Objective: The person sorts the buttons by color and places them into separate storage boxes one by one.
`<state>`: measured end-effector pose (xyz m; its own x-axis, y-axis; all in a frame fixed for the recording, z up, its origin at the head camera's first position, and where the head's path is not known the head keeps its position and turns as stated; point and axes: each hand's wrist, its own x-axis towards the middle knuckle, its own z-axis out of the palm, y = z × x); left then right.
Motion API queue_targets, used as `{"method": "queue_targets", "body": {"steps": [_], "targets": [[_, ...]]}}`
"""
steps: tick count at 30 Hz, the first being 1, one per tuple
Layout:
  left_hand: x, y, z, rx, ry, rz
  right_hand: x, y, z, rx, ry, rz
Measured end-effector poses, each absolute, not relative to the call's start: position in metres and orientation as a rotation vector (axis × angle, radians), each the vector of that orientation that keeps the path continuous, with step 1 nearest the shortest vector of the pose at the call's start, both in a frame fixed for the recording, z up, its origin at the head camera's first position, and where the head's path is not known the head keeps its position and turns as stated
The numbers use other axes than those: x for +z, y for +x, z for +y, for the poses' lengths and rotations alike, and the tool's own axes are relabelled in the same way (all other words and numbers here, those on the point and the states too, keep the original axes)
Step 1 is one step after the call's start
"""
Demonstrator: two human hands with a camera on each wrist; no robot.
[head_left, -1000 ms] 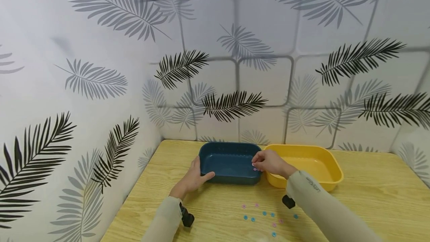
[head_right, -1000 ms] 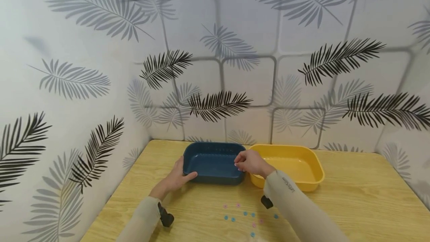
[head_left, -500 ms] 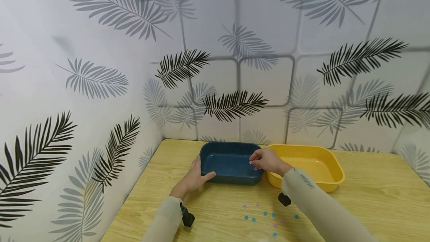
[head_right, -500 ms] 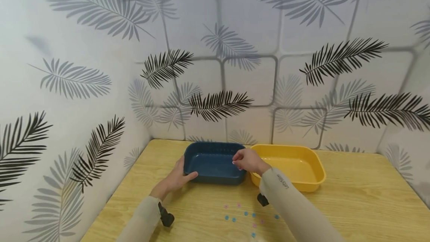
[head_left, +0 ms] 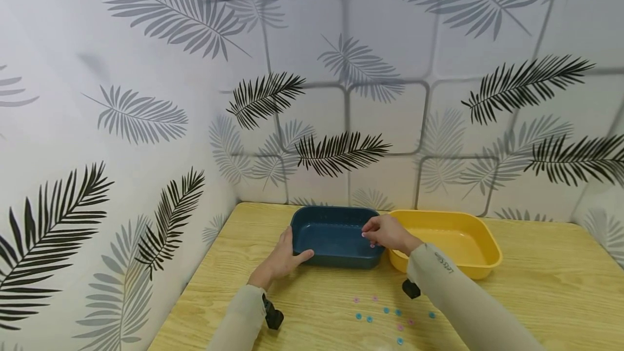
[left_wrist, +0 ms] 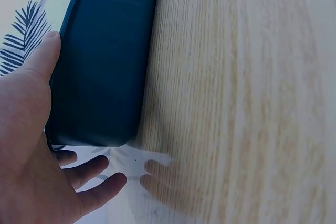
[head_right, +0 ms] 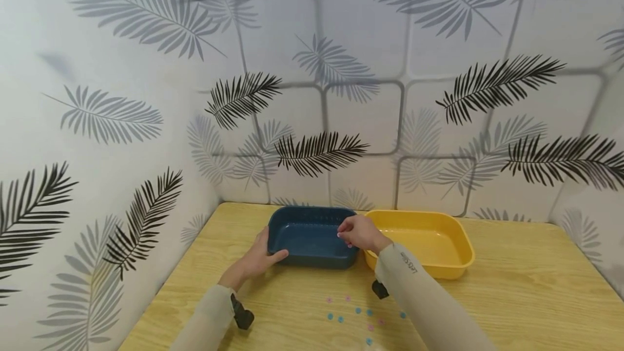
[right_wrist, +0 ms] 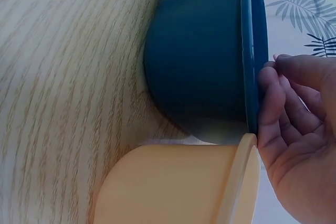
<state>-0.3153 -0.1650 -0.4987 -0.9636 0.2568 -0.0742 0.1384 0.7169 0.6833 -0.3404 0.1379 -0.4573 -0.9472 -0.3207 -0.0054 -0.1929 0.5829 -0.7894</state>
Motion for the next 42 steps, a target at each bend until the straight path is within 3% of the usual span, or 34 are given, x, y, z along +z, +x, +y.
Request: {"method": "queue_targets", "body": {"steps": [21,42], "targets": [[-0.500,-0.316,-0.163,1.052,0.320,2.770,-0.449,-0.322,0.155,-1.301,-0.569,2.659],[-0.500,-0.316,-0.163,1.029,0.320,2.792,-0.455,-0.252,0.210,-1.024,-0.928,2.636]]}}
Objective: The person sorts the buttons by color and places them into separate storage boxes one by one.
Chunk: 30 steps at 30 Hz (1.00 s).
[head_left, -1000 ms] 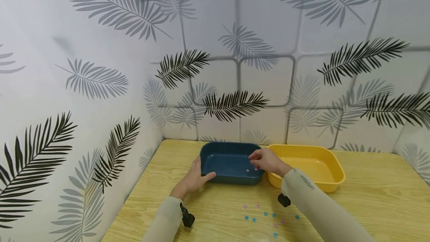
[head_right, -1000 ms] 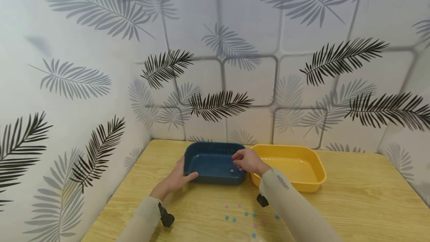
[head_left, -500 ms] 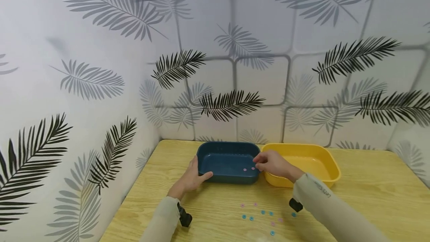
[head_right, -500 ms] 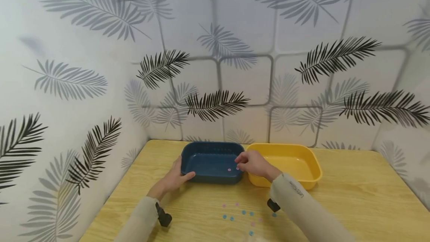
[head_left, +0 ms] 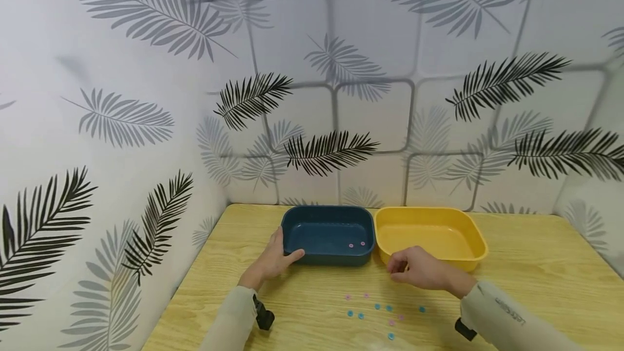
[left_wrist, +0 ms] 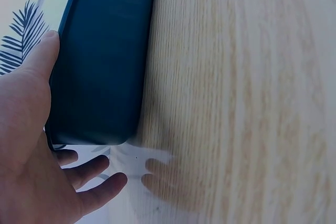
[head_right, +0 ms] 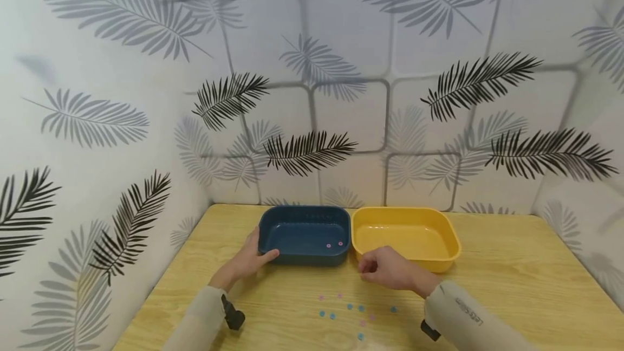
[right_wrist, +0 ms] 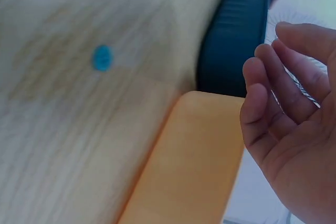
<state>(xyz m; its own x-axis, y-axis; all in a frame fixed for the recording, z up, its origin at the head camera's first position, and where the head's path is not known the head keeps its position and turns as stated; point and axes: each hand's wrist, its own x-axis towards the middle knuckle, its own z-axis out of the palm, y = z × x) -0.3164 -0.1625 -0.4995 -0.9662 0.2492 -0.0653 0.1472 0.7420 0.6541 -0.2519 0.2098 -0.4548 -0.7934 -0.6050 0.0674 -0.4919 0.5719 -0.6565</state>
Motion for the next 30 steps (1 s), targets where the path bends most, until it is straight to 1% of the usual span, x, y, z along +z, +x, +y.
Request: {"method": "queue_targets", "body": {"steps": [6,12,19,30], "targets": [[-0.497,-0.316,-0.163,1.026,0.318,2.791,-0.471,-0.240,0.219,-0.850,-0.995,2.633],[-0.497,-0.316,-0.163,1.013,0.321,2.800,-0.485,-0.231,0.224,-0.759,-1.014,2.621],[-0.497,-0.315,-0.162,1.022,0.315,2.789,-0.500,-0.226,0.228,-0.665,-1.101,2.647],[-0.496,-0.314,-0.163,1.019,0.319,2.776,-0.503,-0.221,0.226,-0.613,-1.136,2.650]]}}
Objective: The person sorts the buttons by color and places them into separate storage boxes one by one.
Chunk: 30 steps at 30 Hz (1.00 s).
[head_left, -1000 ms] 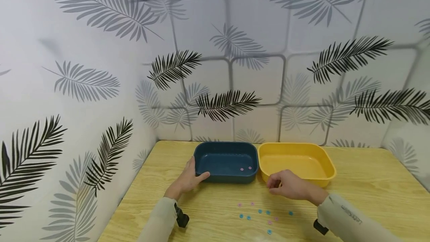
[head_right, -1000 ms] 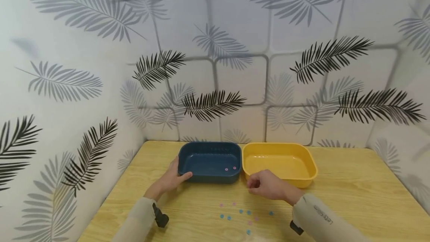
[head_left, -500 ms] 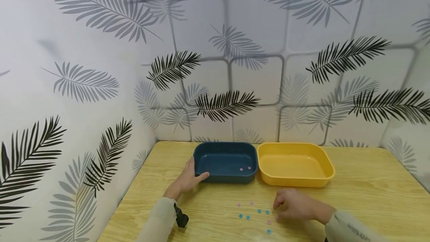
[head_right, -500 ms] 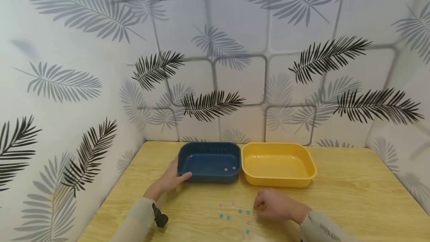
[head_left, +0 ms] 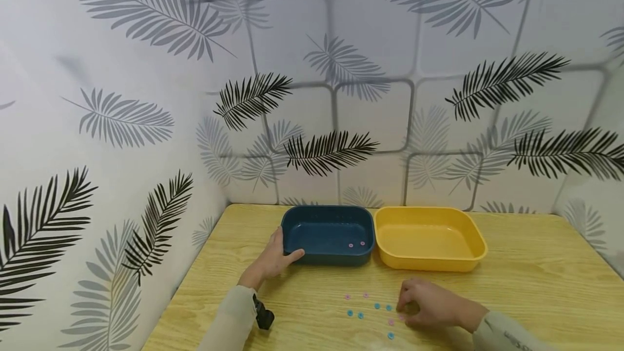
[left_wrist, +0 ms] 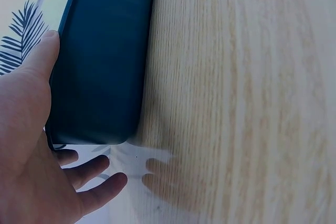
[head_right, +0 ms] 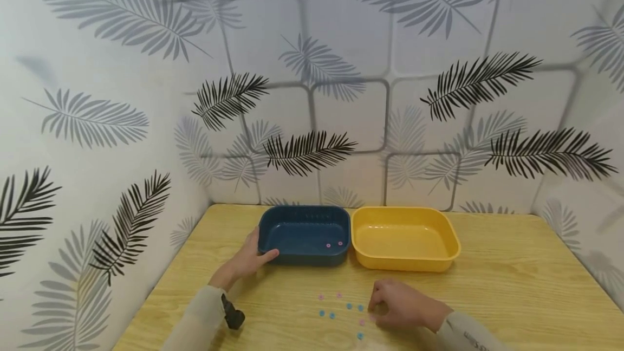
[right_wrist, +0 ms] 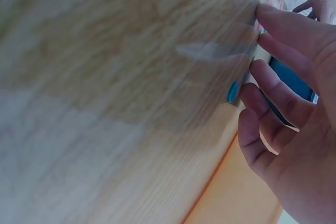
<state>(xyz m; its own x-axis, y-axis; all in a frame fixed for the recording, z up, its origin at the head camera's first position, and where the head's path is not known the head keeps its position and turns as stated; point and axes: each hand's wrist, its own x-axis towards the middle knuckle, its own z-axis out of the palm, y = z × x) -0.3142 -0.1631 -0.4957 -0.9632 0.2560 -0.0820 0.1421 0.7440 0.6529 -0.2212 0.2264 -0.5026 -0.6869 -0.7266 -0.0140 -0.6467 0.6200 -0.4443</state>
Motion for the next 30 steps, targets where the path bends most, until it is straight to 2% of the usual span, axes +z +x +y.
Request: {"method": "queue_targets", "body": {"steps": [20,30], "targets": [[-0.4949,-0.3167,-0.1629,0.971,0.318,2.804,-0.5065,-0.2223,0.2262,-0.649,-1.315,2.671],[-0.4948,-0.3156,-0.1629,0.969,0.340,2.809,-0.5096,-0.2235,0.2254,-0.656,-1.221,2.663]]}}
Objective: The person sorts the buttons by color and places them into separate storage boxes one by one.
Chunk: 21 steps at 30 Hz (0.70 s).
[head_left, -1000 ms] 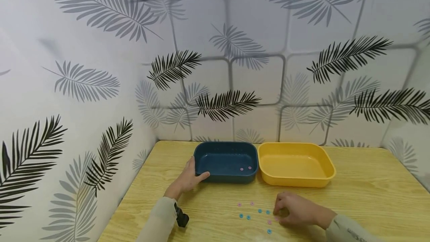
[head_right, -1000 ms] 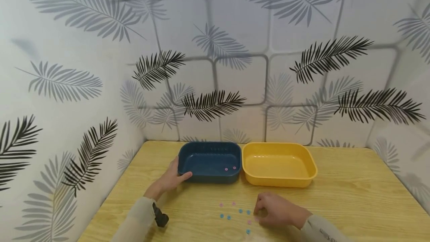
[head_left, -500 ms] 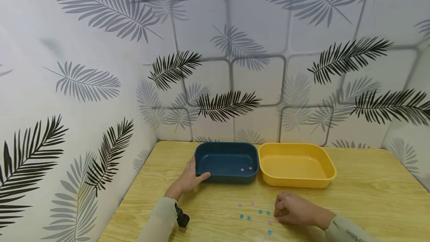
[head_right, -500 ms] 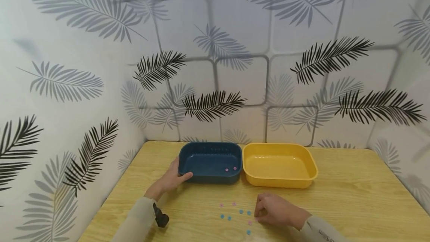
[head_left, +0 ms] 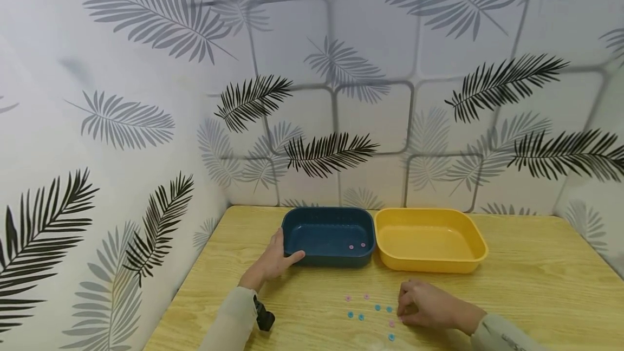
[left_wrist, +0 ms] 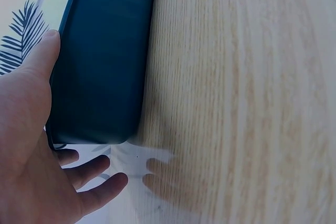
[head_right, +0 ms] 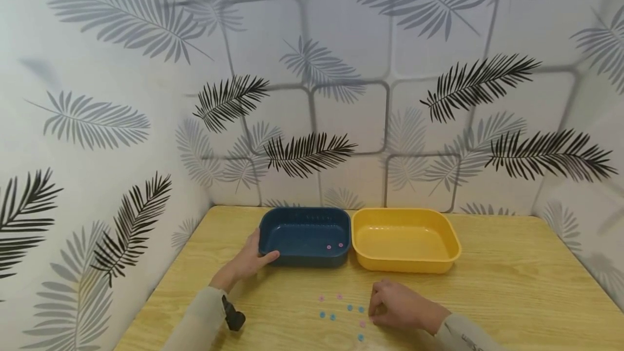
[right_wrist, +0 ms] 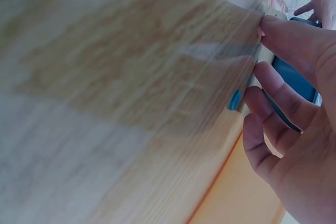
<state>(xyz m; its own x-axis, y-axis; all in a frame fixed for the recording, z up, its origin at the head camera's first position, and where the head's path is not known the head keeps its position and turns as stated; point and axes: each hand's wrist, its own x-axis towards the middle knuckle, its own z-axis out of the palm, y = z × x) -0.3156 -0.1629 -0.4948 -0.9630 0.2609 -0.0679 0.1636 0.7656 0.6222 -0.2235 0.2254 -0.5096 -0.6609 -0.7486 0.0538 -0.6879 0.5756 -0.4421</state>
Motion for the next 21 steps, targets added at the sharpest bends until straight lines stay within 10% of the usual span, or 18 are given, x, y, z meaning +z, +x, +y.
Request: {"method": "queue_targets", "body": {"steps": [21], "targets": [[-0.4936,-0.3135,-0.1635,1.014,0.317,2.784,-0.5042,-0.2260,0.2196,-0.759,-1.026,2.593]]}}
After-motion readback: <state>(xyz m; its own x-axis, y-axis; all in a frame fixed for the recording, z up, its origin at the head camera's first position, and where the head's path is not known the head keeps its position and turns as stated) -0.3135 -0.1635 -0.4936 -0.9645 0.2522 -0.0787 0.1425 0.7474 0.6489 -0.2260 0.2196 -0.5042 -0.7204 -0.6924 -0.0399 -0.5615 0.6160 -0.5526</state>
